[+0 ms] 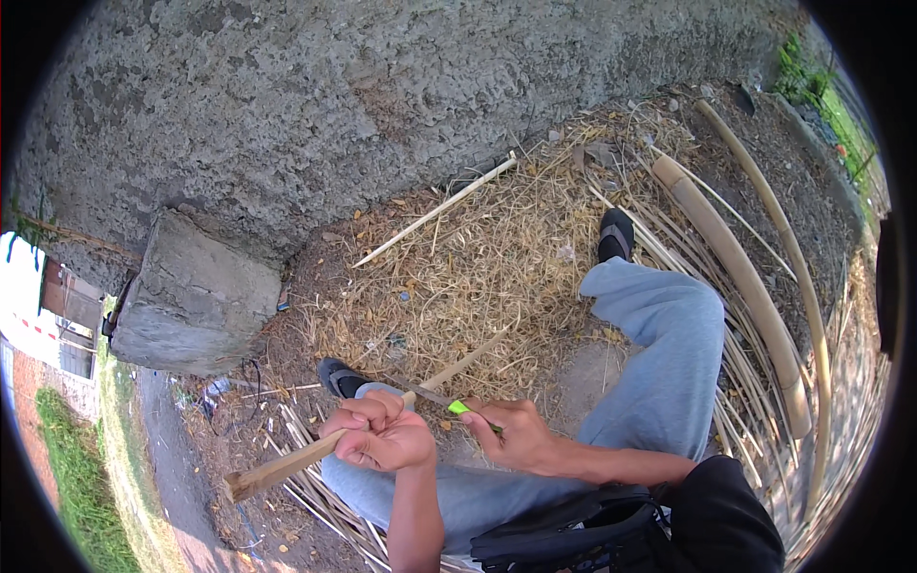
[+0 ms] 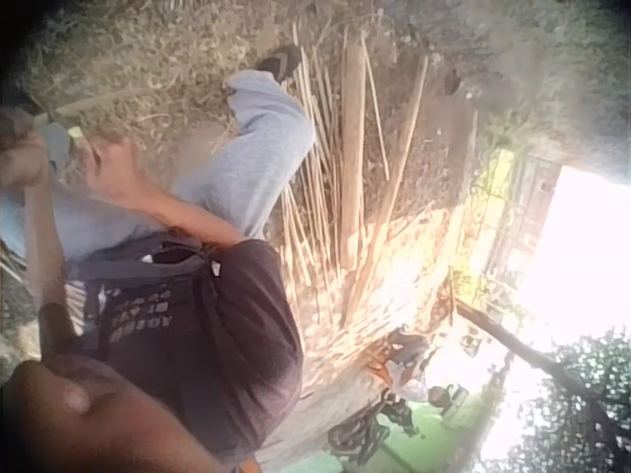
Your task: The person holds and shaves a bamboo stick using a knife.
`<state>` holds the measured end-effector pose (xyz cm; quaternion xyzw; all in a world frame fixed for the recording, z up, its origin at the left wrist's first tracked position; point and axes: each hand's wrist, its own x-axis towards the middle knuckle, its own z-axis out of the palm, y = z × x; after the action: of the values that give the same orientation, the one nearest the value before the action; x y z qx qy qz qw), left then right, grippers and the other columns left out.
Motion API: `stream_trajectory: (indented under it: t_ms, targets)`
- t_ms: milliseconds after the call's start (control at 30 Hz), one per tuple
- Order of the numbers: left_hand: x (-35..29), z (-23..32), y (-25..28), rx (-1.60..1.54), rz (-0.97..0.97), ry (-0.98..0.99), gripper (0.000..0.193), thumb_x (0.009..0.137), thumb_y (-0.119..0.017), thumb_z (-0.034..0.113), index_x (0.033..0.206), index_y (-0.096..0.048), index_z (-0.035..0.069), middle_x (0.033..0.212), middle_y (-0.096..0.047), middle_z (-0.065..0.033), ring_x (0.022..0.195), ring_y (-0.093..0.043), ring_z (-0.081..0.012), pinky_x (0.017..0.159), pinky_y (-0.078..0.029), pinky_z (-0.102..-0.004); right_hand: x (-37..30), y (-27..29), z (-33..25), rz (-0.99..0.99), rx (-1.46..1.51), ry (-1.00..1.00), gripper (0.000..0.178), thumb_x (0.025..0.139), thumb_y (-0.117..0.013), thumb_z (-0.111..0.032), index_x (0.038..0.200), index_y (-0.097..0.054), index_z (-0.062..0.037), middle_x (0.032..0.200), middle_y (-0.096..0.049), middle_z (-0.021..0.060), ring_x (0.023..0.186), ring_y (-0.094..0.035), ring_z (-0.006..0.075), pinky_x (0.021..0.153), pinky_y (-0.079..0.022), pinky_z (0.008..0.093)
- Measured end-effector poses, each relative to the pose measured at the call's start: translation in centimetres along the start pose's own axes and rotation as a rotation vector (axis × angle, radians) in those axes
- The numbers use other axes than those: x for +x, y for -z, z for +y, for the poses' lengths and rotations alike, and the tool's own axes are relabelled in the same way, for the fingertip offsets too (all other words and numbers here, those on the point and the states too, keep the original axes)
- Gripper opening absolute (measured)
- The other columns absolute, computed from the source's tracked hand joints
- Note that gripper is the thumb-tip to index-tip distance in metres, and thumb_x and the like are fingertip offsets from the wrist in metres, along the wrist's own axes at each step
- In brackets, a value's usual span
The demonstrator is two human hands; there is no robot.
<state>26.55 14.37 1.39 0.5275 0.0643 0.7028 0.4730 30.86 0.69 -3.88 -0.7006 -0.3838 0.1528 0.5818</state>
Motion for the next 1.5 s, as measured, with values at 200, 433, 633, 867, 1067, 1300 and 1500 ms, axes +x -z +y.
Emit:
stream_trajectory:
  t_ms: [200, 433, 633, 867, 1067, 1300, 1500]
  targets:
    - [-0.3, 0.1, -0.8, 0.031, 0.022, 0.012, 0.041, 0.104, -0.038, 0.046, 0.086, -0.036, 0.009, 0.055, -0.028, 0.0014, 0.043, -0.018, -0.0057, 0.038, -0.019, -0.0224, 1.0, 0.1, 0.2, 0.068, 0.132, -0.007, 0.019, 0.090, -0.065, -0.008, 0.102, -0.070, 0.0056, 0.064, -0.065, 0.0162, 0.047, -0.061, 0.0217, 0.046, -0.048, 0.0315]
    - [-0.5, 0.2, -1.1, 0.064, 0.046, -0.011, 0.042, 0.103, -0.038, 0.047, 0.085, -0.036, 0.009, 0.055, -0.028, 0.0018, 0.043, -0.018, -0.0054, 0.039, -0.017, -0.0220, 1.1, -0.5, -0.8, 0.025, 0.173, -0.108, 0.022, 0.089, -0.066, -0.014, 0.104, -0.071, 0.0020, 0.075, -0.069, 0.0208, 0.054, -0.067, 0.0273, 0.050, -0.052, 0.0346]
    - [-0.6, 0.3, -1.2, 0.059, 0.054, -0.036, 0.041, 0.103, -0.040, 0.045, 0.084, -0.036, 0.009, 0.055, -0.027, 0.0021, 0.043, -0.018, -0.0053, 0.038, -0.017, -0.0218, 1.4, -0.2, -0.8, 0.034, 0.176, -0.123, 0.023, 0.089, -0.066, -0.015, 0.104, -0.071, 0.0021, 0.078, -0.068, 0.0235, 0.054, -0.067, 0.0282, 0.051, -0.052, 0.0355]
    - [-0.8, 0.4, -0.6, 0.037, 0.033, -0.013, 0.041, 0.103, -0.041, 0.044, 0.085, -0.037, 0.008, 0.055, -0.027, 0.0018, 0.042, -0.017, -0.0052, 0.037, -0.016, -0.0220, 1.2, 0.4, 0.5, -0.025, 0.129, -0.260, 0.024, 0.090, -0.066, -0.017, 0.104, -0.072, 0.0020, 0.066, -0.065, 0.0213, 0.044, -0.060, 0.0249, 0.045, -0.046, 0.0344]
    - [-0.7, 0.7, -1.6, 0.038, 0.052, -0.034, 0.042, 0.102, -0.043, 0.047, 0.084, -0.037, 0.009, 0.055, -0.027, 0.0024, 0.043, -0.018, -0.0055, 0.037, -0.016, -0.0211, 0.8, 0.0, 1.1, -0.018, 0.138, -0.282, 0.024, 0.092, -0.063, -0.021, 0.106, -0.072, -0.0037, 0.058, -0.060, 0.0193, 0.040, -0.053, 0.0237, 0.044, -0.044, 0.0361]
    - [-0.5, 0.5, -1.4, 0.077, 0.071, -0.016, 0.044, 0.103, -0.036, 0.050, 0.082, -0.035, 0.012, 0.056, -0.026, 0.0026, 0.045, -0.017, -0.0060, 0.039, -0.014, -0.0228, 1.1, -0.3, 0.7, 0.001, 0.183, -0.257, 0.026, 0.093, -0.061, -0.022, 0.107, -0.072, -0.0034, 0.058, -0.057, 0.0209, 0.041, -0.051, 0.0231, 0.046, -0.043, 0.0374]
    - [0.1, 0.3, 0.1, 0.037, 0.035, 0.028, 0.044, 0.103, -0.036, 0.050, 0.083, -0.036, 0.011, 0.056, -0.026, 0.0023, 0.045, -0.017, -0.0060, 0.039, -0.014, -0.0227, 1.8, -0.4, 3.0, -0.062, 0.134, -0.295, 0.027, 0.094, -0.060, -0.024, 0.106, -0.072, -0.0027, 0.057, -0.056, 0.0219, 0.041, -0.050, 0.0238, 0.047, -0.043, 0.0391]
